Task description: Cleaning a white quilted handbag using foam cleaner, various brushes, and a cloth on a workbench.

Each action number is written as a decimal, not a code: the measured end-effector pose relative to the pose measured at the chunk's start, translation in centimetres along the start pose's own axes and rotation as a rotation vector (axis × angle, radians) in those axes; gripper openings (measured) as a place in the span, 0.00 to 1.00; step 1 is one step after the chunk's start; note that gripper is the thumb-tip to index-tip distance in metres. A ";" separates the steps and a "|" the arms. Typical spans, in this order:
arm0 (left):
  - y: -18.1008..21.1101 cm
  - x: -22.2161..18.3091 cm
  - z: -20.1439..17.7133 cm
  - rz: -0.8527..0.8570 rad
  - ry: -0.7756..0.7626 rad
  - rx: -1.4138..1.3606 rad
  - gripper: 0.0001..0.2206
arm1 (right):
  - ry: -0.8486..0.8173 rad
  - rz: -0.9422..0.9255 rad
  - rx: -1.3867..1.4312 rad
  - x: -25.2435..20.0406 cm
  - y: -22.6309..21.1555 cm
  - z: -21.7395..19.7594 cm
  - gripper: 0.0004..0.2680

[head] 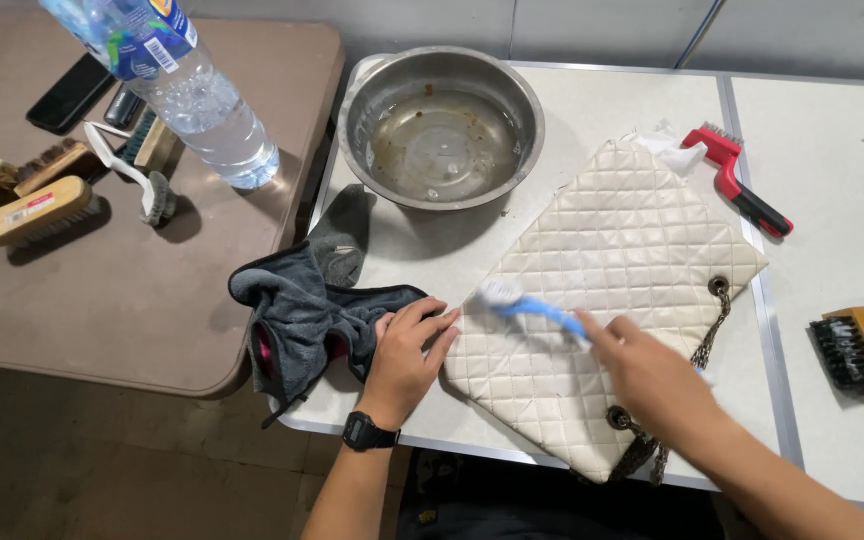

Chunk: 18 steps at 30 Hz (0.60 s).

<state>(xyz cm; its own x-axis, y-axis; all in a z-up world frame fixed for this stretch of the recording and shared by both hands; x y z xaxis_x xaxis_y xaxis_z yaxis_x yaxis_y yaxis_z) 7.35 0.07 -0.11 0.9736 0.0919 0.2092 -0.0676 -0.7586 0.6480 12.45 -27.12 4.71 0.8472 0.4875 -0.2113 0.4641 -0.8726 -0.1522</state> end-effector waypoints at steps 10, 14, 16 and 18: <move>0.8 0.1 -0.6 0.055 0.063 -0.065 0.12 | 0.125 0.253 0.473 3.4 1.2 -9.7 0.11; 1.2 0.3 -1.0 0.085 0.090 -0.069 0.10 | 0.174 0.176 0.624 11.2 -1.4 -12.5 0.13; 0.8 0.1 -0.8 0.065 0.085 -0.082 0.10 | -0.012 0.239 0.785 14.4 -3.1 -10.9 0.14; 1.0 0.3 -0.9 0.070 0.092 -0.086 0.10 | -0.042 0.292 0.911 16.1 -3.8 -10.3 0.12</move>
<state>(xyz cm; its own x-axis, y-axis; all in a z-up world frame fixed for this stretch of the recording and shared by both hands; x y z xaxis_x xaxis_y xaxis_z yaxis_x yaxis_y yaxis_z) 7.34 -0.06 1.23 0.9419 0.1029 0.3199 -0.1567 -0.7078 0.6889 27.01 -16.24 11.87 0.8796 0.2707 -0.3911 -0.1582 -0.6090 -0.7772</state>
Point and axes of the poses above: each hand's wrist, its own x-axis towards the middle knuckle, its own z-axis out of the palm, y = z × x, the point moved 8 cm from there along x, towards the middle knuckle, and after that the axes turned 2 degrees about x, right-handed, at the moved point
